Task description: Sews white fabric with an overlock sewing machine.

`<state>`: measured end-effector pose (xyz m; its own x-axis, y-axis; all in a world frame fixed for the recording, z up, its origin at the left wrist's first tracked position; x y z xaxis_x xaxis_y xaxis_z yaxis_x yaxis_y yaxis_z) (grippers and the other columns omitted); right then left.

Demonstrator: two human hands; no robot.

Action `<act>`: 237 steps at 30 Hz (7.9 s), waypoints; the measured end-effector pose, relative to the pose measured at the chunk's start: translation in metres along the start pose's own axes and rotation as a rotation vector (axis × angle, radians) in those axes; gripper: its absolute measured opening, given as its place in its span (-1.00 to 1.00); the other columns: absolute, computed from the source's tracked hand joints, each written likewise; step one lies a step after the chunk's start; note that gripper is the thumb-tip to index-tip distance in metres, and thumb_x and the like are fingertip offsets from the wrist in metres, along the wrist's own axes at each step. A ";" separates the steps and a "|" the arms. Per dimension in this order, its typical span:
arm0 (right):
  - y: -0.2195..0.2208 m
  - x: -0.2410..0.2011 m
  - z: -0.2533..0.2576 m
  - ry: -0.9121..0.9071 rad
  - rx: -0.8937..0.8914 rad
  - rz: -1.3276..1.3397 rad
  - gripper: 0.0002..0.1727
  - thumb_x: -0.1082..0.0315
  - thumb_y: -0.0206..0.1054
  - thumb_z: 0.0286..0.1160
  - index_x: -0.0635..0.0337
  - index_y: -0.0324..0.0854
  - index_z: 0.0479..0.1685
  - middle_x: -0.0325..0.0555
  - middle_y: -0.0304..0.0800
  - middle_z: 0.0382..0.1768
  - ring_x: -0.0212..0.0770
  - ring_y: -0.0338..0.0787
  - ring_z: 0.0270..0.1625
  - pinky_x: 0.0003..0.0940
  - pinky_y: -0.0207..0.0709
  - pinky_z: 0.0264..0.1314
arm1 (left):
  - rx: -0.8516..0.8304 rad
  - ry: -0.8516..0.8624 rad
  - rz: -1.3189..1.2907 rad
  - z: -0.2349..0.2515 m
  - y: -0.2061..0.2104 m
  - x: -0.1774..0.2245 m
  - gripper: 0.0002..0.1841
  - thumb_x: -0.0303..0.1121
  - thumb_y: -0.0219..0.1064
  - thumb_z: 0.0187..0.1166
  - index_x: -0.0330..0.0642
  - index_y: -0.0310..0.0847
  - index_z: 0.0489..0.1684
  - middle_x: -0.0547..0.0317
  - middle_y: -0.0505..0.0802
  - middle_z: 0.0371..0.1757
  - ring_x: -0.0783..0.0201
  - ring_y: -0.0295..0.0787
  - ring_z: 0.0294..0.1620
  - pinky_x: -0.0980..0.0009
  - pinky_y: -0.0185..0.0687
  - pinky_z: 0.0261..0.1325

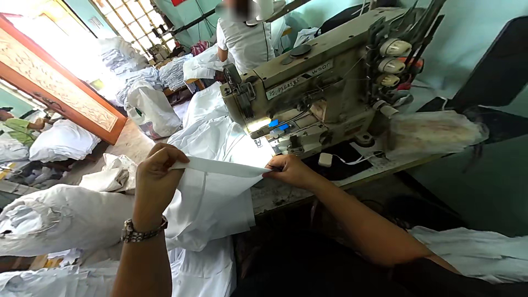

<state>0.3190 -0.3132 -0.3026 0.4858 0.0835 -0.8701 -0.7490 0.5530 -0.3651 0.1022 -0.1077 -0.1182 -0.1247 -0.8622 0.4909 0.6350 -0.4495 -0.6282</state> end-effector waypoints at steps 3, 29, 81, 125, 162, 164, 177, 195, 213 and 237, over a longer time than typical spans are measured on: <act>0.000 0.001 0.001 0.008 0.005 0.002 -0.68 0.08 0.49 0.50 0.17 0.80 -0.40 -0.30 0.70 -0.43 -0.55 0.59 -0.33 -0.53 0.46 -0.20 | 0.065 -0.022 0.277 -0.001 0.009 -0.001 -0.90 -0.43 0.39 0.37 -0.19 0.70 -0.23 0.37 0.53 -0.50 0.56 0.33 -0.55 0.61 0.20 -0.48; 0.001 0.000 0.000 0.051 -0.008 -0.017 -0.60 0.01 0.51 0.47 0.21 0.74 -0.43 -0.30 0.60 -0.48 -0.52 0.50 -0.40 -0.53 0.39 -0.27 | -0.063 0.017 0.146 -0.007 0.069 -0.040 -0.81 -0.41 0.17 0.69 -0.22 0.70 0.02 0.22 0.79 -0.27 0.50 0.65 -0.34 0.50 0.60 -0.22; 0.001 -0.003 0.001 0.058 -0.033 -0.084 -0.63 0.06 0.48 0.49 0.26 0.77 -0.35 -0.21 0.66 -0.41 -0.48 0.54 -0.35 -0.51 0.44 -0.21 | -0.262 0.123 0.512 -0.004 0.093 -0.031 -0.86 -0.46 0.30 0.61 -0.24 0.79 -0.08 -0.04 0.85 -0.22 -0.08 0.81 -0.09 -0.10 0.67 0.07; 0.005 0.013 -0.006 -0.053 0.017 0.022 -0.78 0.19 0.56 0.40 0.18 0.87 -0.30 -0.22 0.85 -0.21 -0.55 0.73 -0.13 -0.61 0.60 0.01 | -0.450 -0.094 0.582 -0.026 0.072 0.004 -0.87 -0.37 0.30 0.66 -0.20 0.74 -0.07 -0.08 0.82 -0.34 -0.14 0.82 -0.24 -0.22 0.66 -0.01; 0.017 0.010 -0.031 -0.125 0.253 0.085 -0.86 0.47 0.45 0.44 0.26 0.84 -0.11 -0.14 0.89 -0.08 -0.49 0.80 -0.06 -0.58 0.69 0.05 | -0.232 0.017 0.372 -0.003 0.181 -0.045 -0.75 -0.33 0.25 0.67 -0.15 0.85 0.06 0.08 0.90 0.18 0.03 0.68 0.49 -0.41 -0.03 0.75; 0.019 0.011 -0.034 -0.181 0.296 0.070 -0.87 0.49 0.43 0.44 0.28 0.83 -0.12 -0.11 0.89 -0.07 -0.45 0.81 -0.06 -0.56 0.70 0.03 | -0.248 0.058 0.341 -0.016 0.186 -0.046 -0.72 -0.22 0.21 0.71 -0.07 0.88 -0.09 0.21 0.93 0.07 0.13 0.76 0.39 -0.46 -0.01 0.71; 0.016 0.018 -0.017 -0.128 0.265 -0.006 -0.81 0.47 0.34 0.53 0.23 0.87 -0.06 -0.12 0.91 -0.04 -0.44 0.85 -0.01 -0.53 0.73 0.12 | -0.249 -0.035 0.337 0.004 0.186 -0.068 -0.72 -0.29 0.19 0.67 -0.01 0.89 0.03 0.25 0.89 0.27 0.05 0.64 0.54 -0.51 0.00 0.64; 0.041 0.057 -0.058 -0.185 0.291 -0.401 -0.69 0.22 0.23 0.67 0.06 0.84 0.15 -0.08 0.80 -0.26 -0.26 0.80 -0.27 -0.41 0.72 -0.16 | -0.181 -0.426 0.324 0.026 0.207 -0.099 -0.45 -0.02 0.28 0.67 0.00 0.51 0.61 0.02 0.45 0.75 -0.11 0.24 0.79 -0.43 0.07 0.65; 0.043 0.056 -0.058 -0.205 0.298 -0.441 -0.67 0.15 0.18 0.74 0.05 0.85 0.05 -0.13 0.77 -0.36 -0.27 0.77 -0.32 -0.43 0.68 -0.20 | -0.181 -0.429 0.320 0.024 0.207 -0.099 -0.45 0.00 0.25 0.69 -0.04 0.53 0.60 0.01 0.43 0.76 -0.09 0.28 0.77 -0.37 0.14 0.63; 0.043 0.057 -0.055 -0.207 0.274 -0.443 -0.67 0.12 0.17 0.73 0.03 0.86 -0.06 -0.17 0.74 -0.43 -0.27 0.74 -0.36 -0.41 0.66 -0.25 | -0.234 -0.033 0.320 0.058 0.198 -0.101 -0.76 -0.37 0.19 0.74 -0.24 0.81 -0.05 -0.11 0.87 -0.05 -0.10 0.84 0.04 -0.16 0.69 0.09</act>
<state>0.2896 -0.3301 -0.3864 0.8265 -0.0603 -0.5597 -0.3218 0.7652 -0.5576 0.2842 -0.0960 -0.2571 0.0777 -0.9611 0.2649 0.4467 -0.2040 -0.8711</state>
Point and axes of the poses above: each hand's wrist, its own z-axis towards the middle knuckle, its own y-axis out of the palm, x = y × z, the point moved 3 cm from there along z, towards the middle knuckle
